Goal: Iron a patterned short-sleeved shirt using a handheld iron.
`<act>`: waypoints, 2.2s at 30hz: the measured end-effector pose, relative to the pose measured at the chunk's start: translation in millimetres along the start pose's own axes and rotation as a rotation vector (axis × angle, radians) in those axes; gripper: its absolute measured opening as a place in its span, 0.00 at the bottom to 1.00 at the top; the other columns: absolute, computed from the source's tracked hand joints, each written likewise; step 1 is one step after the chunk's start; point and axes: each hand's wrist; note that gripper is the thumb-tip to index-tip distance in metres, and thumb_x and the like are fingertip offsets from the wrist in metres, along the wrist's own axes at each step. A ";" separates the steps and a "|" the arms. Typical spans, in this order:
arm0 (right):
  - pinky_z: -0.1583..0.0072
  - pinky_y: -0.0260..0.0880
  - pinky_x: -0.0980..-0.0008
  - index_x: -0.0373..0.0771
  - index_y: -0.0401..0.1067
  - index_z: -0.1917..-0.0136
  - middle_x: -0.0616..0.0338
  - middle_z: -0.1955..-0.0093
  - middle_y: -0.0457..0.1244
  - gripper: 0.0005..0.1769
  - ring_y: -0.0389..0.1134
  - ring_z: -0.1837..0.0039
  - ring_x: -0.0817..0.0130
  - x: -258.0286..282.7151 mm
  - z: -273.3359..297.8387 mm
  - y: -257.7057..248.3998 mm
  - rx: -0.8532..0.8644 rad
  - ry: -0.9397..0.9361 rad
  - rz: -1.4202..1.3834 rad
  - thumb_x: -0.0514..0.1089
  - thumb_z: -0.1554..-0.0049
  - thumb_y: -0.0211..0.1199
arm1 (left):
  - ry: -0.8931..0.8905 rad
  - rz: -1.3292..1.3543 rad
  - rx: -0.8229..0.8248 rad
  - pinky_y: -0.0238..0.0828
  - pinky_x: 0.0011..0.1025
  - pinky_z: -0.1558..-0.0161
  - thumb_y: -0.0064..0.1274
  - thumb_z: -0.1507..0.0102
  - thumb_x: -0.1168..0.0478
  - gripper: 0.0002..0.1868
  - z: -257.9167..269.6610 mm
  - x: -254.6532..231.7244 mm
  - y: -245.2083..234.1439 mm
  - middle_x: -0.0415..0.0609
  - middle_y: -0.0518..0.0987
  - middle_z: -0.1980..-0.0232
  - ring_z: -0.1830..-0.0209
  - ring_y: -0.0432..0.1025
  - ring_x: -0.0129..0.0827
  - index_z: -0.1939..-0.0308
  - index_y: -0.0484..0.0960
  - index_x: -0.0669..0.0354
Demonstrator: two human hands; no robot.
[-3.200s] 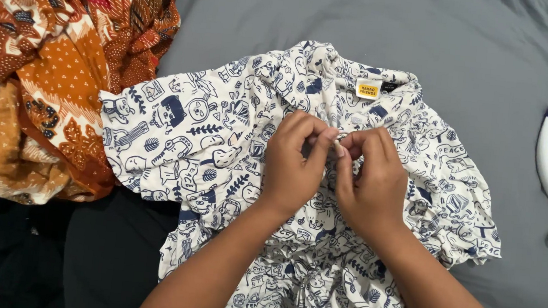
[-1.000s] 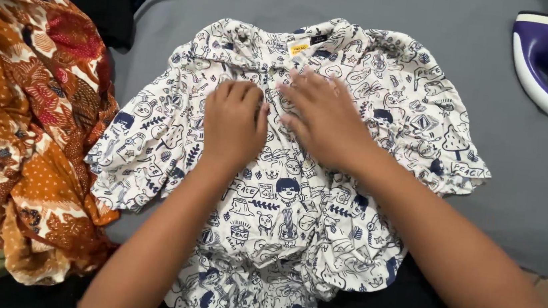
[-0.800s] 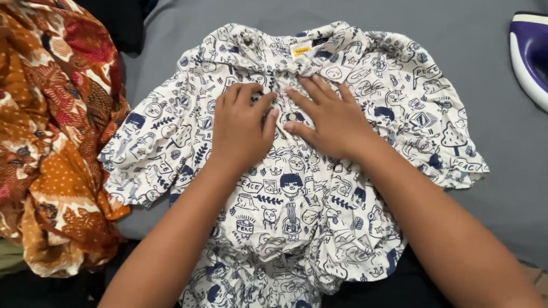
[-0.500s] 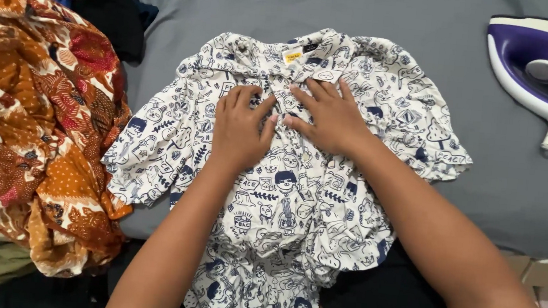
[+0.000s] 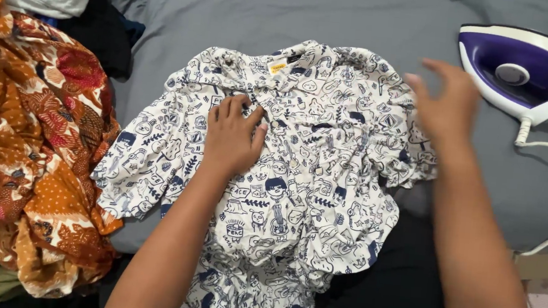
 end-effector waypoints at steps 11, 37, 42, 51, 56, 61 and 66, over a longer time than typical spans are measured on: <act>0.33 0.60 0.46 0.29 0.72 0.38 0.38 0.38 0.64 0.22 0.62 0.33 0.42 -157.6 5.1 -22.3 0.093 -0.005 0.829 0.47 0.39 0.69 | -0.056 0.100 -0.060 0.51 0.48 0.32 0.47 0.32 0.51 0.19 2.5 1.4 -2.0 0.54 0.71 0.40 0.33 0.61 0.47 0.44 0.82 0.57; 0.52 0.75 0.53 0.48 0.82 0.40 0.45 0.57 0.72 0.46 0.75 0.55 0.48 132.2 -72.8 14.0 0.693 -0.221 0.643 0.86 0.49 0.57 | -0.213 0.313 -0.311 0.57 0.48 0.32 0.50 0.38 0.65 0.24 4.9 11.2 1.1 0.57 0.70 0.38 0.32 0.61 0.52 0.36 0.79 0.57; 0.53 0.74 0.52 0.51 0.84 0.46 0.51 0.60 0.72 0.42 0.74 0.54 0.50 134.7 -66.9 43.8 0.655 -0.453 0.617 0.85 0.53 0.58 | -0.279 0.474 -0.433 0.61 0.44 0.33 0.46 0.35 0.68 0.21 5.5 16.6 5.9 0.58 0.70 0.40 0.35 0.62 0.51 0.37 0.77 0.63; 0.54 0.74 0.53 0.50 0.84 0.48 0.51 0.62 0.72 0.43 0.74 0.57 0.49 138.1 -75.6 58.0 0.718 -0.429 0.527 0.86 0.55 0.61 | -0.291 0.531 -0.485 0.61 0.45 0.35 0.47 0.35 0.67 0.16 5.2 16.5 5.2 0.58 0.71 0.43 0.38 0.63 0.50 0.43 0.79 0.64; 0.54 0.74 0.53 0.54 0.85 0.49 0.52 0.63 0.72 0.42 0.74 0.57 0.51 152.8 -72.2 59.0 0.778 -0.407 0.569 0.86 0.57 0.60 | -0.312 0.541 -0.518 0.62 0.44 0.35 0.46 0.33 0.66 0.15 5.3 17.7 4.6 0.57 0.71 0.43 0.38 0.64 0.50 0.43 0.79 0.64; 0.55 0.74 0.51 0.53 0.84 0.46 0.50 0.62 0.71 0.43 0.73 0.57 0.48 160.1 -63.0 61.0 0.634 -0.295 0.565 0.87 0.54 0.60 | -0.334 0.545 -0.508 0.62 0.44 0.36 0.44 0.31 0.64 0.14 5.4 17.7 5.5 0.57 0.71 0.44 0.39 0.64 0.49 0.44 0.79 0.63; 0.54 0.74 0.54 0.52 0.84 0.48 0.51 0.64 0.72 0.43 0.74 0.58 0.51 143.7 -75.0 65.6 0.758 -0.426 0.509 0.87 0.56 0.61 | -0.339 0.550 -0.514 0.62 0.43 0.36 0.42 0.29 0.62 0.14 6.3 17.6 5.5 0.55 0.72 0.45 0.40 0.65 0.47 0.45 0.80 0.62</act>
Point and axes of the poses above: each hand's wrist, its own z-axis away from the middle knuckle, its own y-axis out of the palm, x = y × z
